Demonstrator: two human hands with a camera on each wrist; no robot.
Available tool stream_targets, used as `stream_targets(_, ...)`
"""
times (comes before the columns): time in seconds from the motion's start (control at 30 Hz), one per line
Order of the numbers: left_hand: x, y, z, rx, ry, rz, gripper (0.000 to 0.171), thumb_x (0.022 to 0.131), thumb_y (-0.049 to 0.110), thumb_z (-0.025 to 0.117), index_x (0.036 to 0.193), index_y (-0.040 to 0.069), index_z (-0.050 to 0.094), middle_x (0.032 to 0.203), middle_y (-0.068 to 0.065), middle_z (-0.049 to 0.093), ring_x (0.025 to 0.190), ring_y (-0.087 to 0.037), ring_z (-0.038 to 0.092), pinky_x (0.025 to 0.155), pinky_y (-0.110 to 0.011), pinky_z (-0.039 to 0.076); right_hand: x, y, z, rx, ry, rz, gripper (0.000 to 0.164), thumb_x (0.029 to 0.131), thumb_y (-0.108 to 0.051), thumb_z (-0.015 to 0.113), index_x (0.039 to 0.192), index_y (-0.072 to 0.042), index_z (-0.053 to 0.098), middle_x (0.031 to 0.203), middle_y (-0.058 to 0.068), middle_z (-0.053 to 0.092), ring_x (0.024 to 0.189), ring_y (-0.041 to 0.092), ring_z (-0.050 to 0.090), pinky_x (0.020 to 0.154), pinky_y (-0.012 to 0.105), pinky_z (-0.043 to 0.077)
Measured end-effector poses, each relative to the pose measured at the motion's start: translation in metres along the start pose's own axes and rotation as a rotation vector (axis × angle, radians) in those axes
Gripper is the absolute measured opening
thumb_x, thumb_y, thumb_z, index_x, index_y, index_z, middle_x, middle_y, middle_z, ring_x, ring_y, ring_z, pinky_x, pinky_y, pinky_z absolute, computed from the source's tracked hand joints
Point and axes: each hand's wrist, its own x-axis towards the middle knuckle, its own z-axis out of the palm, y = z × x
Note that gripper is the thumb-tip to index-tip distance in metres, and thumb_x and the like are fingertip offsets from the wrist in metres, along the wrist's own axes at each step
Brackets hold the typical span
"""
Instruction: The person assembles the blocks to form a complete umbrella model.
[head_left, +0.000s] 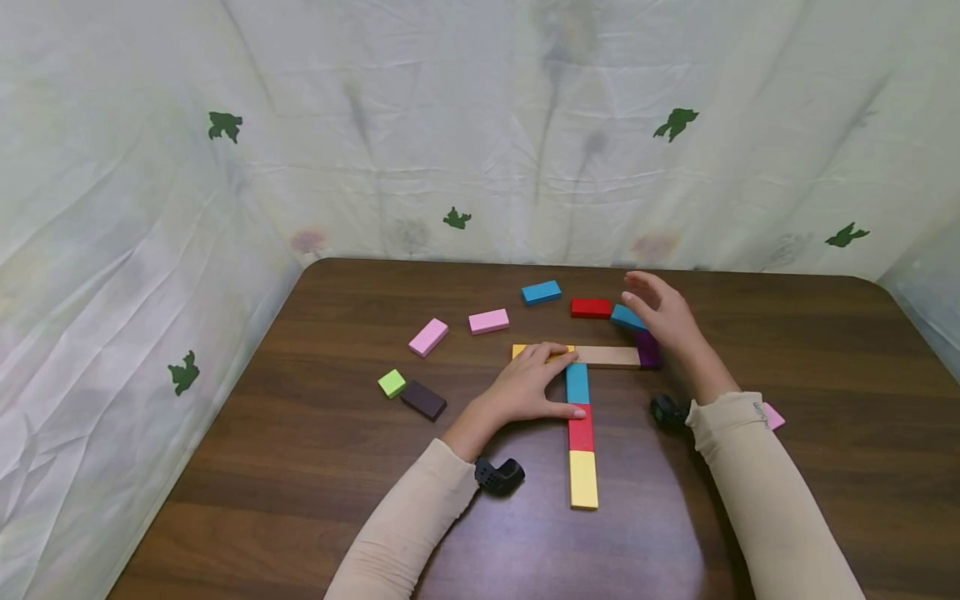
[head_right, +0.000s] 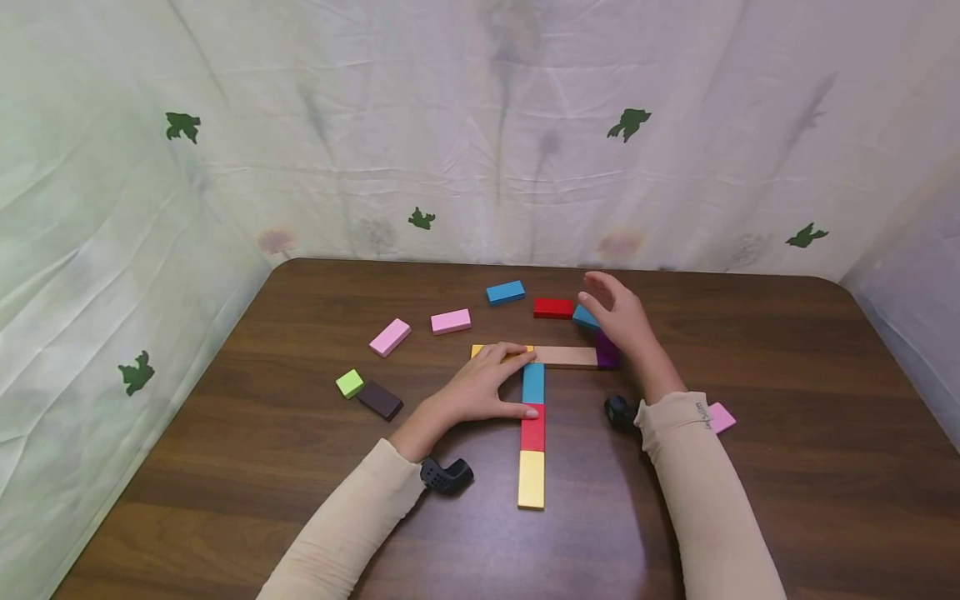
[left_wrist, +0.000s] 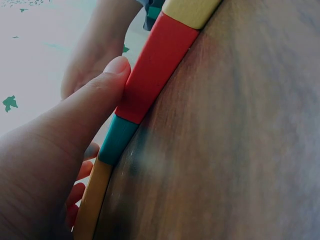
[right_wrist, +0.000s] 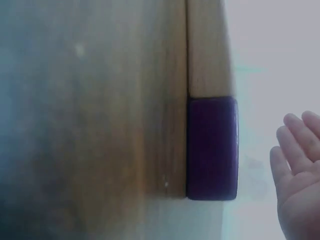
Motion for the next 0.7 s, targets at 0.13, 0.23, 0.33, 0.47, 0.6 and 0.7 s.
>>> stream_targets(0.13, 0.000, 0.000, 0.000, -0.003, 0.001, -0.001, 0.091, 0.066, 0.076, 0.049, 0.140, 0.024, 0.033, 0.135, 0.003, 0.032, 0.121, -0.016, 0.027, 0.097, -0.035, 0.031, -0.007, 0.005, -0.003, 0.017, 0.025, -0.009, 0.049, 0.091, -0.027, 0.053, 0.131, -0.001, 0.041, 0.130, 0.017, 0.044, 0.119, 0.031, 0.039, 0.097, 0.046, 0.029)
stream_targets(0.23, 0.000, 0.000, 0.000, -0.001, 0.000, -0.002, 0.091, 0.066, 0.076, 0.049, 0.140, 0.024, 0.033, 0.135, 0.003, 0.032, 0.121, -0.016, 0.027, 0.097, -0.036, 0.031, -0.011, 0.008, -0.004, 0.011, 0.034, -0.017, 0.050, 0.090, -0.027, 0.055, 0.130, 0.001, 0.041, 0.130, 0.017, 0.044, 0.120, 0.031, 0.039, 0.097, 0.046, 0.029)
stream_targets(0.33, 0.000, 0.000, 0.000, 0.002, -0.003, -0.002, 0.091, 0.067, 0.076, 0.049, 0.140, 0.024, 0.033, 0.136, 0.003, 0.032, 0.122, -0.016, 0.027, 0.098, -0.036, 0.030, -0.015, 0.010, -0.005, -0.005, 0.033, -0.011, 0.051, 0.089, -0.027, 0.056, 0.130, 0.000, 0.042, 0.130, 0.016, 0.044, 0.121, 0.030, 0.038, 0.097, 0.046, 0.029)
stream_targets(0.47, 0.000, 0.001, 0.000, 0.005, -0.002, -0.001, 0.090, 0.067, 0.075, 0.049, 0.140, 0.024, 0.033, 0.136, 0.003, 0.032, 0.122, -0.016, 0.027, 0.098, -0.035, 0.030, -0.021, 0.011, -0.005, -0.024, 0.025, 0.000, 0.052, 0.087, -0.027, 0.059, 0.130, -0.002, 0.042, 0.130, 0.016, 0.044, 0.121, 0.030, 0.037, 0.097, 0.048, 0.029)
stream_targets(0.6, 0.001, 0.000, 0.000, 0.008, -0.003, 0.000, 0.090, 0.067, 0.075, 0.050, 0.140, 0.025, 0.032, 0.136, 0.003, 0.032, 0.122, -0.016, 0.026, 0.098, -0.035, 0.030, -0.027, 0.015, -0.006, -0.040, 0.004, 0.008, 0.056, 0.085, -0.026, 0.062, 0.132, -0.003, 0.040, 0.131, 0.017, 0.043, 0.121, 0.034, 0.037, 0.095, 0.052, 0.029)
stream_targets(0.7, 0.000, 0.000, 0.001, 0.005, -0.005, -0.001, 0.090, 0.068, 0.074, 0.050, 0.140, 0.025, 0.032, 0.136, 0.003, 0.032, 0.122, -0.016, 0.026, 0.098, -0.036, 0.030, -0.031, 0.018, -0.007, -0.070, -0.017, 0.011, 0.061, 0.083, -0.029, 0.065, 0.133, -0.004, 0.040, 0.131, 0.019, 0.043, 0.120, 0.038, 0.037, 0.094, 0.054, 0.028)
